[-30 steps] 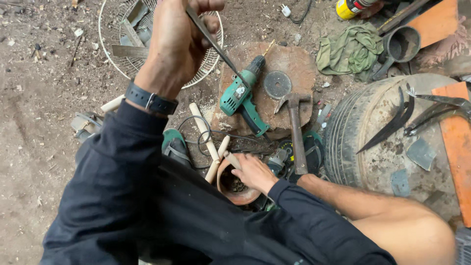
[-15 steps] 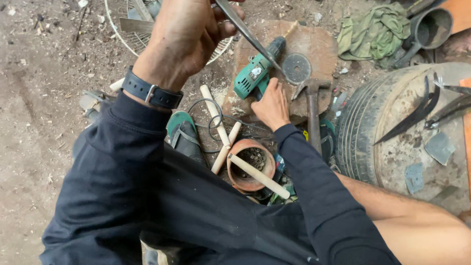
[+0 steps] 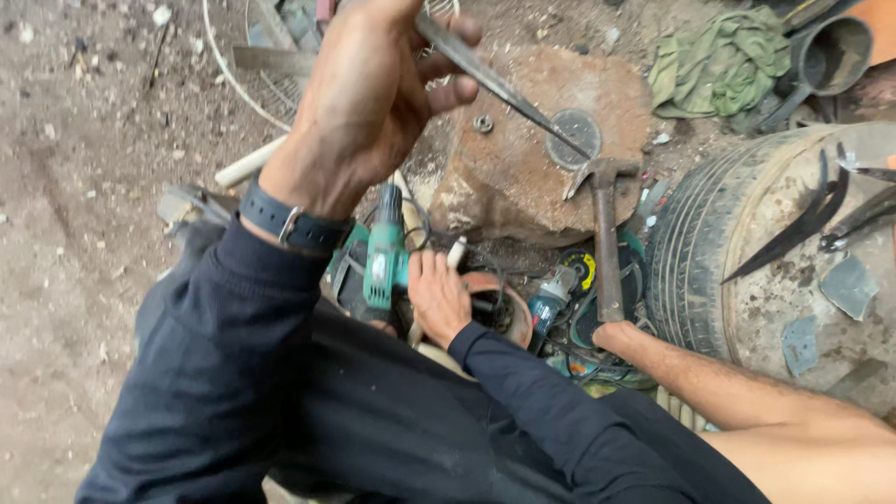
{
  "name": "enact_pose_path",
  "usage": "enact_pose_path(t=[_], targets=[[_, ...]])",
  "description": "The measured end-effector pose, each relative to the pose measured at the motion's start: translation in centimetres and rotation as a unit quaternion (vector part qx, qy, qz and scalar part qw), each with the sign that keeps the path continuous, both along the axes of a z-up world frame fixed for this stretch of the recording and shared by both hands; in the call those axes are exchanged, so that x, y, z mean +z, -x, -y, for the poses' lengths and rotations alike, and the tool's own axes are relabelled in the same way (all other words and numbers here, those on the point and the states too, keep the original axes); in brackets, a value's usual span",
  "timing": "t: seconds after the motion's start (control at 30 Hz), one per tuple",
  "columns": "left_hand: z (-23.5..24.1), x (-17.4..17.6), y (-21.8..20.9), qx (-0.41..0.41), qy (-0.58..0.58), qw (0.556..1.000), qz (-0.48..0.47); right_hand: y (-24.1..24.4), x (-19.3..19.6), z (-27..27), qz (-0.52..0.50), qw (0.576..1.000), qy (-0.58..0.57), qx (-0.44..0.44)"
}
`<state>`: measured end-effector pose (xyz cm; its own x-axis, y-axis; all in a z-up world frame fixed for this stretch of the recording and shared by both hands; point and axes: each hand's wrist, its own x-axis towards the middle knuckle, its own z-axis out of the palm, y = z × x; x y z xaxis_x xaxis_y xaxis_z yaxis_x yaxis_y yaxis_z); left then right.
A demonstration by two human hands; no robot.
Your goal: The person inserts a metal blade into a wooden handle, secures it with a metal ring and hammer, and drills a hole through the handle. The person then inserts a metal rod into the drilled hole to complete the assembly.
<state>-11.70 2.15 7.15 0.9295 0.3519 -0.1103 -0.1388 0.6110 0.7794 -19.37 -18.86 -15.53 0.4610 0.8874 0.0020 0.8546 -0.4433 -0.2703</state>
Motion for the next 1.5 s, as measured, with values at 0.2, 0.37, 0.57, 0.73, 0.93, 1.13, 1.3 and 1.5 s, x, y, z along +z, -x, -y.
enact_pose_path(t=[0.2,0.37,0.57,0.73,0.93,1.13,1.3,1.5], targets=[[-0.6,-0.6,-0.2,0.012,0.104,0.993,-0.057,1.0,-3.0,1.0,0.04,0.996,0.071,0.033],[-0.3,-1.2,-0.8,0.017,0.136,0.987,-0.086,0.6,-1.1,0.9,-0.014,0.997,0.055,0.048],[-0.2,-3.7,-1.0,0.037,0.089,0.991,-0.09,-5.9,6.2,2.9,-0.138,0.966,0.169,-0.142],[1.3,-10.5,-2.3,0.037,0.126,0.977,-0.167,-14.4,8.4,11.8,0.111,0.963,0.026,-0.243],[4.4,-23.0,-2.6,0.123,0.211,0.941,-0.235,-18.2,2.0,16.4,-0.118,0.916,-0.024,-0.384],[4.4,-28.5,-1.4,0.13,0.179,0.949,-0.224,-16.5,3.1,14.8,-0.171,0.875,-0.05,-0.45],[5.1,-28.8,-0.7,0.116,0.184,0.952,-0.216,-13.9,10.7,11.1,-0.325,0.841,-0.159,-0.403],[5.2,-29.4,-0.9,0.131,0.174,0.958,-0.185,-13.4,16.4,9.1,-0.385,0.829,-0.267,-0.305]])
